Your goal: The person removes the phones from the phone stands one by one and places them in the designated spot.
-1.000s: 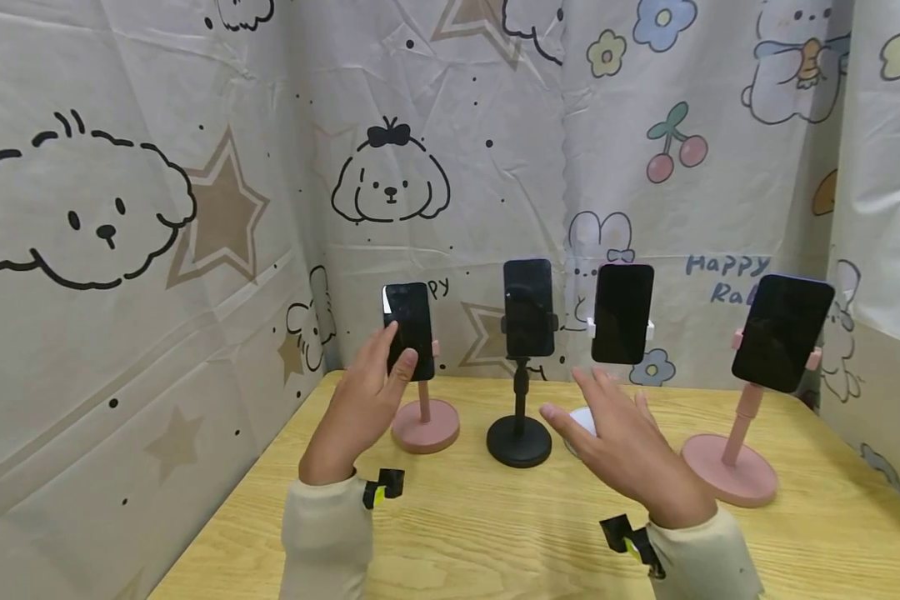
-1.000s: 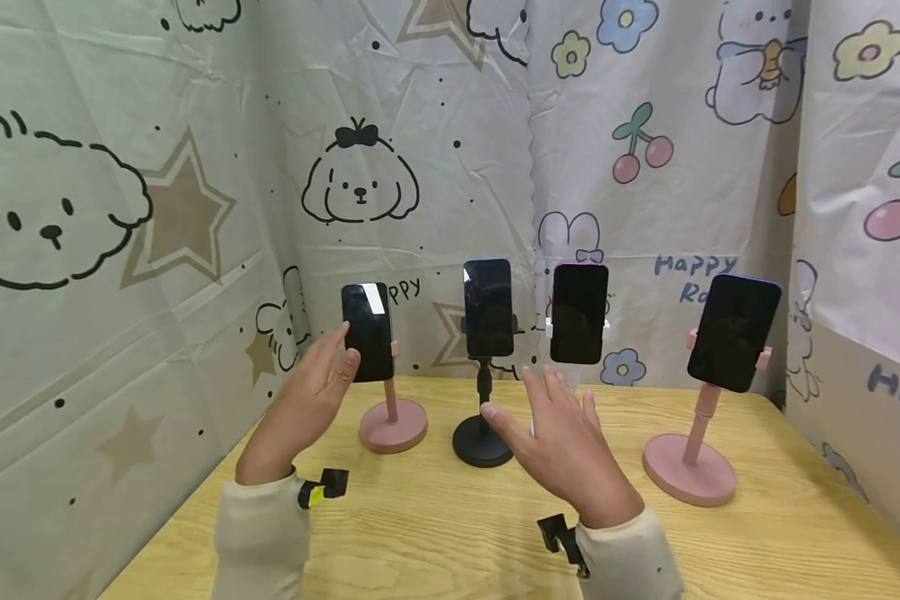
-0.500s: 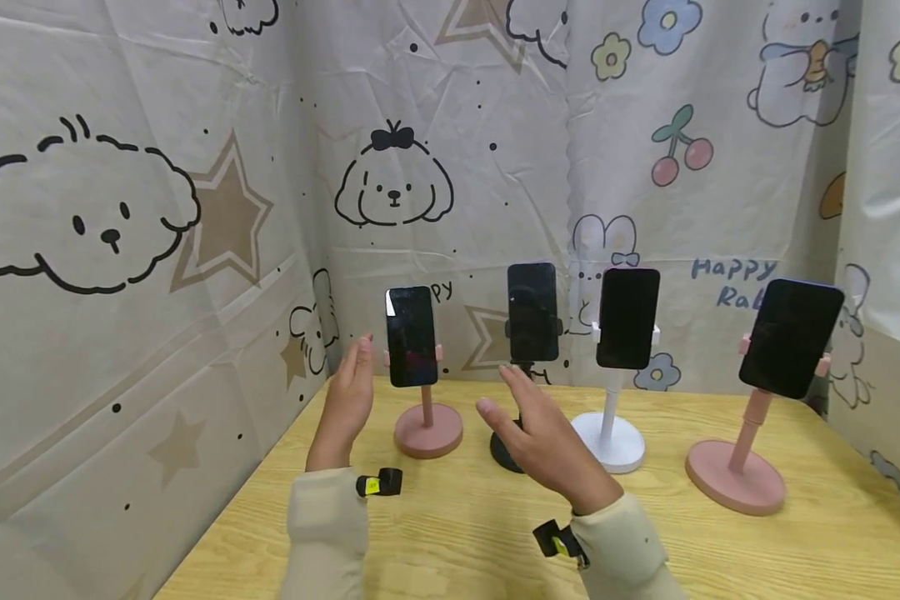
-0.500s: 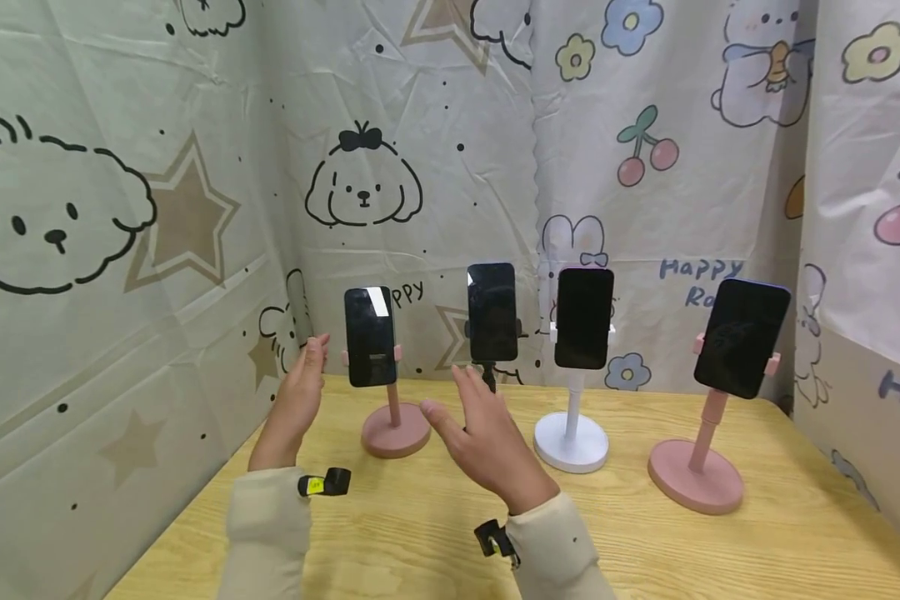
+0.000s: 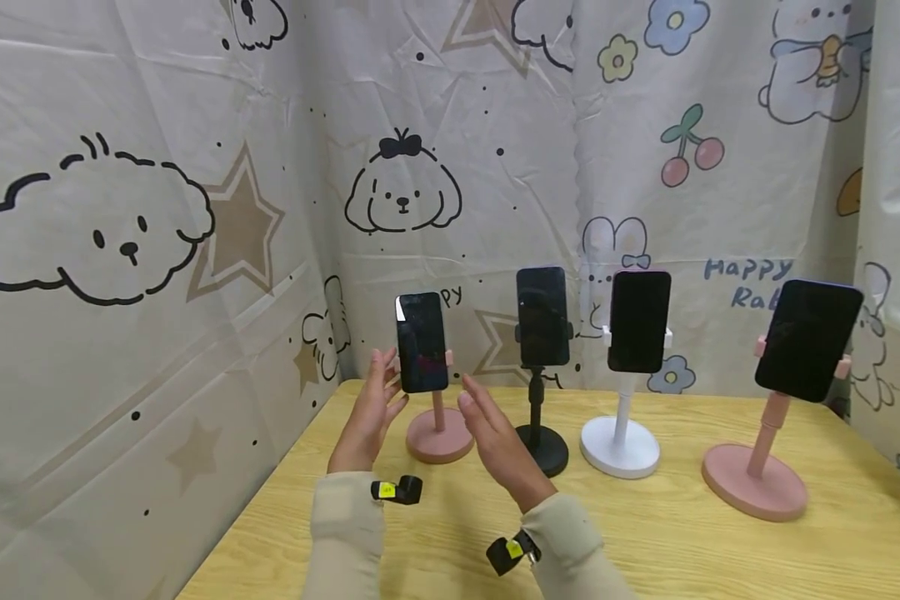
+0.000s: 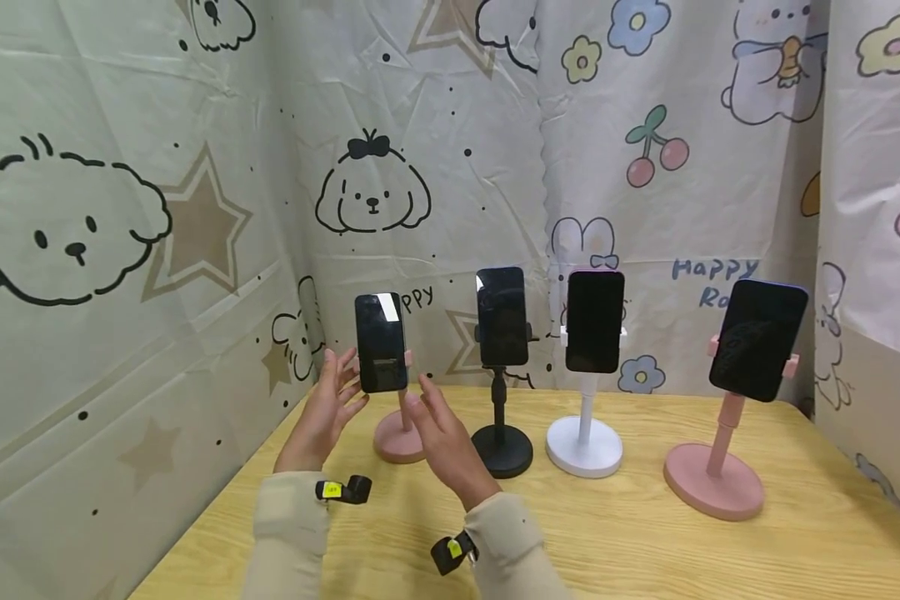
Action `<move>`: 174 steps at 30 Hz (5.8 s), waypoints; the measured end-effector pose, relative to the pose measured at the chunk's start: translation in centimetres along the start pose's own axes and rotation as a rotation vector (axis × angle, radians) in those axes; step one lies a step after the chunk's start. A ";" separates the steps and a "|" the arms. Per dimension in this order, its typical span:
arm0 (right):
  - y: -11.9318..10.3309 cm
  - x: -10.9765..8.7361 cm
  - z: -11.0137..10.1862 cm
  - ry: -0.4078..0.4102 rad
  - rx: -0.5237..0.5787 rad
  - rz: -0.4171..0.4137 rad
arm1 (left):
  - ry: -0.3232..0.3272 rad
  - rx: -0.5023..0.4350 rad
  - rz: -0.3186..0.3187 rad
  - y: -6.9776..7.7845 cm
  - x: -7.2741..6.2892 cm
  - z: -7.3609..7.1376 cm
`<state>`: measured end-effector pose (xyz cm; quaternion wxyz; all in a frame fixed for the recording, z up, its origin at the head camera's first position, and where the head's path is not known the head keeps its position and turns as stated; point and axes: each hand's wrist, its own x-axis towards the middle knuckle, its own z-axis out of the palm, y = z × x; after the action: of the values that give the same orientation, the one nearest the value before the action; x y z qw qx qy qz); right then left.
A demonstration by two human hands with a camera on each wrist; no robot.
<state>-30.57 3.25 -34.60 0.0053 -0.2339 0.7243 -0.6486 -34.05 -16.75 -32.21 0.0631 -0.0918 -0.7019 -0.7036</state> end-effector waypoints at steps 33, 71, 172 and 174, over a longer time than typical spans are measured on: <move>2.0 1.2 -1.2 -0.185 0.538 -0.003 | 0.068 0.064 -0.027 0.5 -0.2 0.3; -1.6 -0.7 -4.2 -0.050 -0.148 -0.009 | -0.267 0.440 0.074 2.7 -2.2 1.0; -8.7 -7.8 -12.2 0.123 -0.422 0.058 | -0.698 0.365 0.130 4.9 -4.5 7.1; -8.7 -7.6 -11.9 0.128 -0.402 0.050 | -0.699 0.366 0.128 4.9 -4.5 7.1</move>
<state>-24.63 16.57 -26.76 -0.0716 -0.1705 0.8436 -0.5041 -28.26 -9.84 -28.40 -0.1203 -0.3564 -0.7878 -0.4878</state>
